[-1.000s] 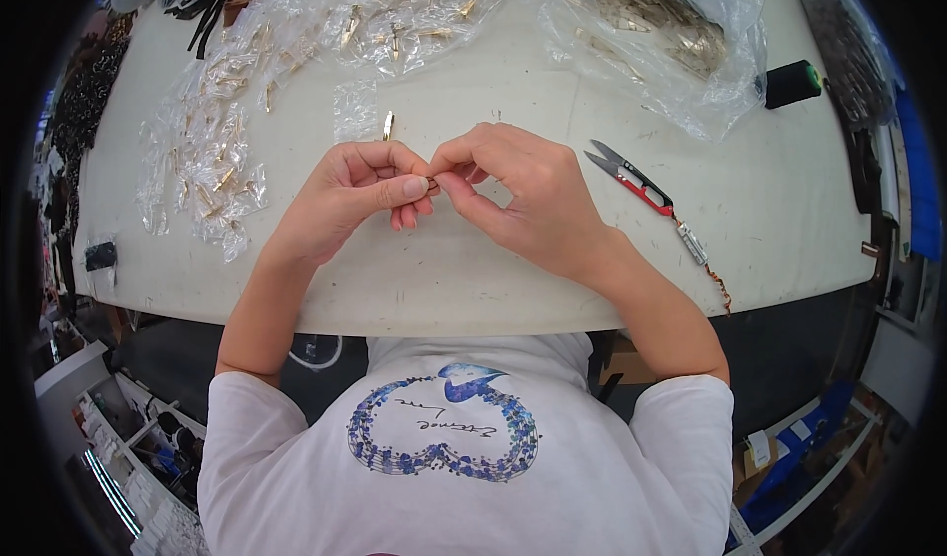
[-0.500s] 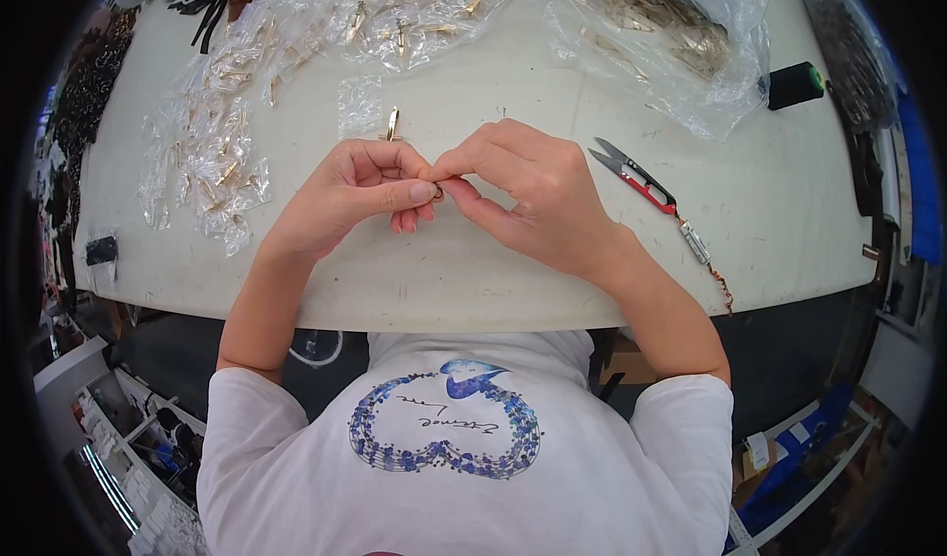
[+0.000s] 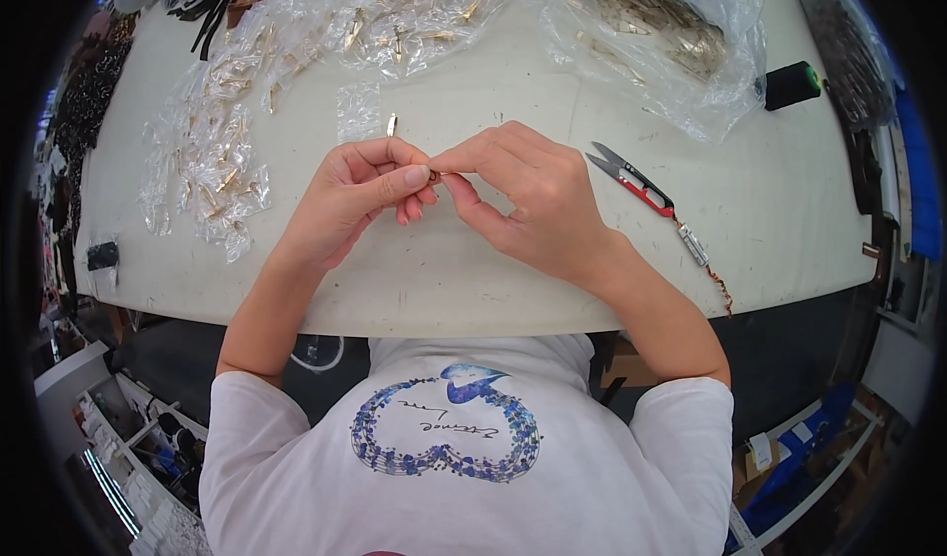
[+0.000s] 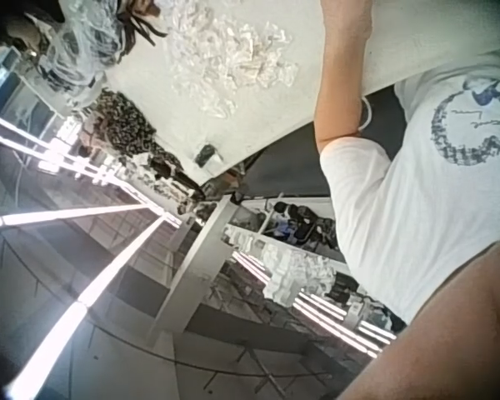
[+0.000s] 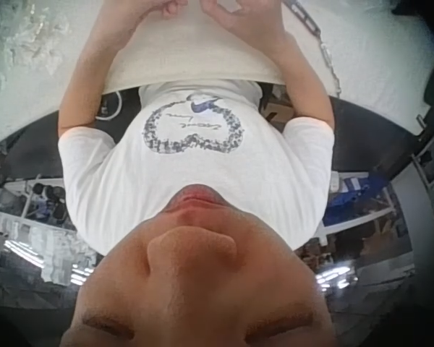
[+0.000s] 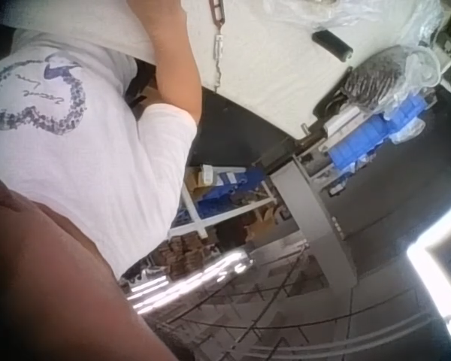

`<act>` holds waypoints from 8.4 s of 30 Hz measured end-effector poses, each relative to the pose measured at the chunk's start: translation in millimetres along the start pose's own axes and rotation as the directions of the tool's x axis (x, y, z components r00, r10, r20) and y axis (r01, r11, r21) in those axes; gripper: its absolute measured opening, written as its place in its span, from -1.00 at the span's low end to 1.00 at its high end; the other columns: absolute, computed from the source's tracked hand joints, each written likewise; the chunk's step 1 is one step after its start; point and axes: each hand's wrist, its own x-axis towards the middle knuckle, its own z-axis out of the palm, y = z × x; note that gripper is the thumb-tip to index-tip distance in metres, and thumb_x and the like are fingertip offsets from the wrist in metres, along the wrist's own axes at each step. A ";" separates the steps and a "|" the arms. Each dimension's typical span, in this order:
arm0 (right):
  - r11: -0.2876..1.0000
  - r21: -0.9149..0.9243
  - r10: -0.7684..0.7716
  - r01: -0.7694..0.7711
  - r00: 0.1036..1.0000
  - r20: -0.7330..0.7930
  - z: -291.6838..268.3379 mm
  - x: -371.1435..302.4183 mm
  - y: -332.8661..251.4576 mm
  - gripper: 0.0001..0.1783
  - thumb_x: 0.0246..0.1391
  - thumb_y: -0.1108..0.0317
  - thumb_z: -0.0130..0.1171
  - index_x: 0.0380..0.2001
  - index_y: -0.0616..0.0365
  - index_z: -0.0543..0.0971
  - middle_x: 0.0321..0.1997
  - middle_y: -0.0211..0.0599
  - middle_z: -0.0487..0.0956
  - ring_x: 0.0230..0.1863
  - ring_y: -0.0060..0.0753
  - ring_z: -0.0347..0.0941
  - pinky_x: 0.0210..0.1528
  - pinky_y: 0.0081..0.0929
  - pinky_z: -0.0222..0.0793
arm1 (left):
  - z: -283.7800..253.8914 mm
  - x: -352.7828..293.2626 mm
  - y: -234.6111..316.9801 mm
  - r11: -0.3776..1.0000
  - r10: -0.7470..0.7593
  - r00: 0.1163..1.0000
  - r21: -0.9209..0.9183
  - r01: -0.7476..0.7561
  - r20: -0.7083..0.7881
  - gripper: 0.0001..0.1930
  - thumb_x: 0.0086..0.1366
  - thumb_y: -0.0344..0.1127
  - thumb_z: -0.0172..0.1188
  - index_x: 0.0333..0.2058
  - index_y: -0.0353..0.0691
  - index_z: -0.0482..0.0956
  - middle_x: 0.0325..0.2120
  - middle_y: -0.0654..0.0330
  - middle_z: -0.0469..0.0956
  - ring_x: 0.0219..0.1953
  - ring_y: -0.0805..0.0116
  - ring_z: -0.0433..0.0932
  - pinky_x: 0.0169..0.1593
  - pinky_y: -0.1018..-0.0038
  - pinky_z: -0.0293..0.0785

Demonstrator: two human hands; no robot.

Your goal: Manually thread a wire through a small plastic and metal components to assemble a decorative or functional item.

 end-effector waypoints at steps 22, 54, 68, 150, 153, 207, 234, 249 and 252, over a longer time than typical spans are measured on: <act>0.988 0.087 0.136 -0.128 0.986 -0.099 7.3 -0.5 -4.3 -0.80 -0.08 0.63 0.32 -0.34 0.14 0.65 -0.43 -0.33 0.61 -0.46 -0.42 0.58 -0.47 -0.56 0.48 | 7.7 -1.4 -3.0 0.922 0.301 0.941 0.301 -0.245 -0.156 -0.94 0.26 -0.48 0.26 -0.31 -0.33 0.65 -0.39 0.27 0.65 -0.33 0.56 0.59 -0.18 0.60 0.52; 0.973 -0.227 0.051 -0.031 0.995 0.086 5.0 -4.4 3.9 -0.81 -0.21 0.58 0.36 -0.45 0.10 0.62 -0.50 -0.39 0.57 -0.44 -0.35 0.46 -0.46 -0.45 0.38 | 11.3 0.2 -11.8 0.703 0.424 0.903 0.652 -0.285 -0.062 -0.90 0.23 -0.53 0.28 -0.27 -0.36 0.67 -0.41 0.14 0.68 -0.39 0.40 0.67 -0.26 0.54 0.58; 0.988 -0.112 0.104 -0.102 0.995 0.011 2.6 -1.7 3.8 -0.85 -0.13 0.52 0.32 -0.48 0.07 0.55 -0.49 -0.47 0.55 -0.45 -0.40 0.46 -0.44 -0.43 0.38 | 7.1 2.5 -11.6 0.806 0.352 0.930 0.540 -0.243 -0.108 -0.88 0.24 -0.51 0.23 -0.25 -0.40 0.67 -0.40 0.17 0.69 -0.36 0.49 0.65 -0.21 0.58 0.58; 0.194 0.790 0.375 -0.582 0.788 0.489 8.2 -0.9 -12.4 -0.43 0.30 0.38 0.09 0.32 0.21 0.22 0.20 -0.15 0.42 -0.03 -0.47 0.52 -0.01 -0.47 0.50 | 2.9 -6.2 2.7 0.965 0.243 0.970 -0.115 -0.237 0.033 -0.87 0.37 -0.39 0.22 -0.19 -0.31 0.64 -0.30 0.17 0.66 -0.30 0.54 0.59 -0.18 0.56 0.55; 0.278 0.670 0.428 -0.689 0.713 0.556 20.6 -9.9 -16.2 -0.53 0.32 0.43 0.05 0.26 0.22 0.31 -0.06 -0.28 0.49 -0.23 -0.55 0.53 -0.14 -0.53 0.51 | -2.1 -4.1 3.7 0.961 0.196 0.980 -0.203 -0.189 0.015 -0.85 0.40 -0.36 0.18 -0.17 -0.32 0.63 -0.31 0.17 0.66 -0.32 0.54 0.58 -0.19 0.57 0.55; 0.306 0.706 0.539 -0.638 0.728 0.424 9.1 -0.7 -9.3 -0.58 0.23 0.46 0.13 0.15 0.21 0.37 -0.06 -0.25 0.58 -0.11 -0.48 0.55 -0.07 -0.49 0.47 | 4.7 1.8 -2.9 0.982 0.173 0.971 0.099 -0.158 -0.163 -0.89 0.34 -0.37 0.23 -0.26 -0.28 0.64 -0.42 0.28 0.64 -0.50 0.68 0.49 -0.47 0.69 0.37; 0.971 0.062 0.215 -0.232 0.955 0.207 23.6 -9.5 -10.0 -0.78 0.05 0.62 0.17 -0.22 0.14 0.61 -0.37 -0.22 0.66 -0.43 -0.17 0.60 -0.43 -0.38 0.49 | 0.8 3.7 -7.3 0.945 -0.020 0.998 -0.328 0.001 -0.054 -0.93 0.41 -0.36 0.10 -0.25 -0.22 0.50 -0.54 0.30 0.51 -0.73 0.74 0.24 -0.64 0.79 0.16; 0.555 0.450 0.594 -0.699 0.712 0.374 13.3 -3.6 -4.9 -0.87 0.31 0.47 0.03 -0.20 0.19 0.57 -0.57 -0.53 0.40 -0.57 -0.80 0.10 -0.52 -0.67 0.06 | -12.2 5.0 4.2 0.985 0.168 0.939 0.083 -0.150 -0.300 -0.74 0.42 -0.18 0.14 -0.11 -0.26 0.60 -0.35 0.30 0.60 -0.52 0.71 0.39 -0.41 0.70 0.32; 0.513 0.472 0.619 -0.717 0.690 0.375 12.5 -2.6 -5.7 -0.87 0.30 0.47 0.05 -0.18 0.21 0.57 -0.59 -0.53 0.39 -0.57 -0.80 0.15 -0.52 -0.64 0.09 | -2.7 1.5 -0.4 0.978 0.135 0.963 0.188 -0.091 -0.235 -0.74 0.40 -0.18 0.19 -0.11 -0.26 0.60 -0.31 0.31 0.62 -0.47 0.71 0.42 -0.37 0.66 0.36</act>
